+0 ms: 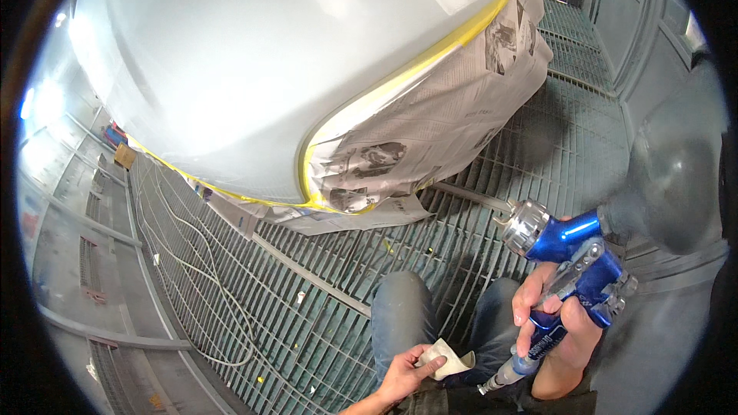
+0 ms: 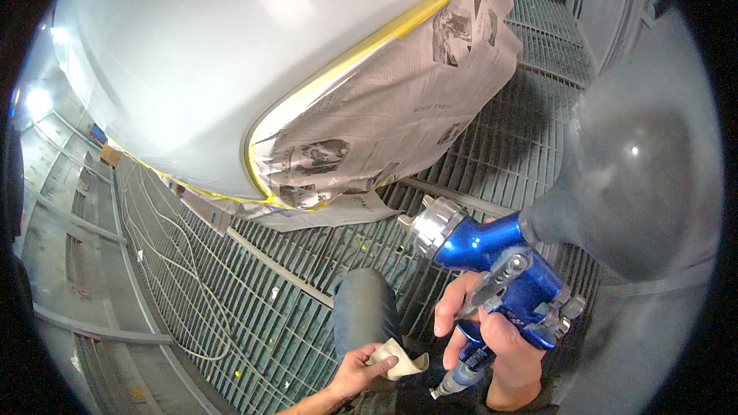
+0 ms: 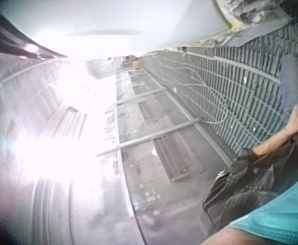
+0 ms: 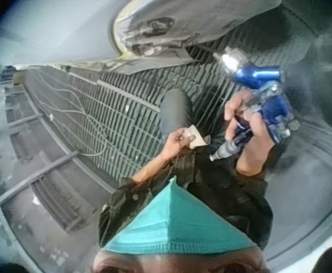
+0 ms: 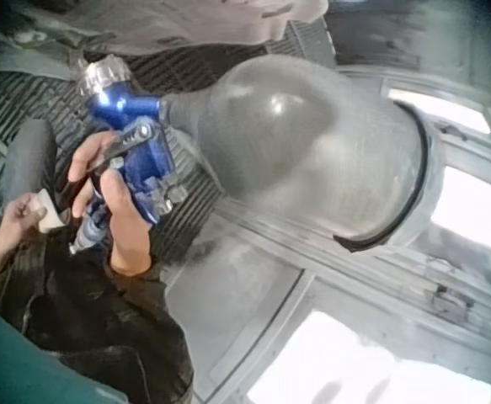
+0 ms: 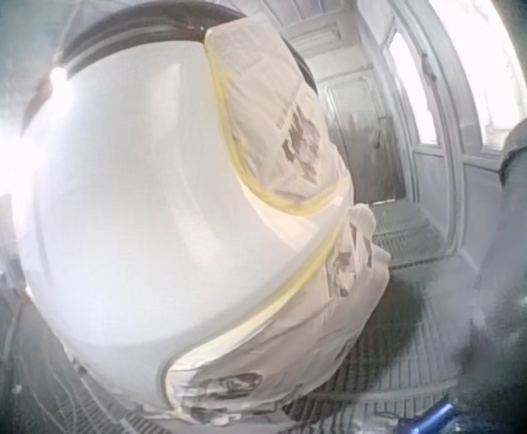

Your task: The person spray paints the rear bumper of a white car using a blue spray gun. The car is masked with newspaper and tape to protect adjacent areas. The person moves around the bumper to apply paint evenly.

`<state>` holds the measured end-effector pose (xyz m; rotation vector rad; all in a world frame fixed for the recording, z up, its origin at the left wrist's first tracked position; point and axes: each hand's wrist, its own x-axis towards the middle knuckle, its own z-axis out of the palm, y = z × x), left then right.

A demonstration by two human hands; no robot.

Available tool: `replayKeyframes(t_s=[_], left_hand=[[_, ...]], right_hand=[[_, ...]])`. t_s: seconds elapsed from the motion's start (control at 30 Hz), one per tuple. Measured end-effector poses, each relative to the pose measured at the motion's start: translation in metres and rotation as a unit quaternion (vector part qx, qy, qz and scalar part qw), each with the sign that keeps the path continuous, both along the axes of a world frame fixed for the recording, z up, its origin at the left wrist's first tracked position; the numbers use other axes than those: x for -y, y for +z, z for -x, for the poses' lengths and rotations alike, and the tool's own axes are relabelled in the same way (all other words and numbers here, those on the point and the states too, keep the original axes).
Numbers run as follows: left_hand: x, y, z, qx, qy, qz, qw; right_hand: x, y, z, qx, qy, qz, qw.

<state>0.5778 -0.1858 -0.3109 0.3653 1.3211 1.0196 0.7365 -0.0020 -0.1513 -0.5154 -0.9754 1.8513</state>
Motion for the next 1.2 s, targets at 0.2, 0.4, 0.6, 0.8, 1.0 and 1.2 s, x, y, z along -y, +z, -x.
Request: replayKeyframes(t_s=[0.2,0.4,0.6,0.8,1.0,1.2], left_hand=[[-0.004,-0.004,0.007,0.024,0.056,-0.070,0.996],[-0.003,0.011,0.025,0.056,0.130,-0.085,0.986],[0.009,0.013,0.051,0.055,0.173,-0.106,0.978],[0.016,0.003,0.075,0.071,0.204,-0.130,0.968],[0.021,-0.001,0.095,0.081,0.218,-0.131,0.964],[0.022,-0.009,0.106,0.082,0.234,-0.128,0.960]], right_hand=[[0.009,0.026,0.015,0.070,-0.050,-0.065,0.994],[0.027,0.054,0.043,0.156,-0.010,-0.072,0.985],[0.043,0.067,0.079,0.201,-0.060,-0.099,0.973],[0.055,0.071,0.104,0.256,-0.028,-0.156,0.954],[0.058,0.075,0.129,0.282,-0.074,-0.187,0.938],[0.051,0.075,0.139,0.264,-0.081,-0.192,0.942]])
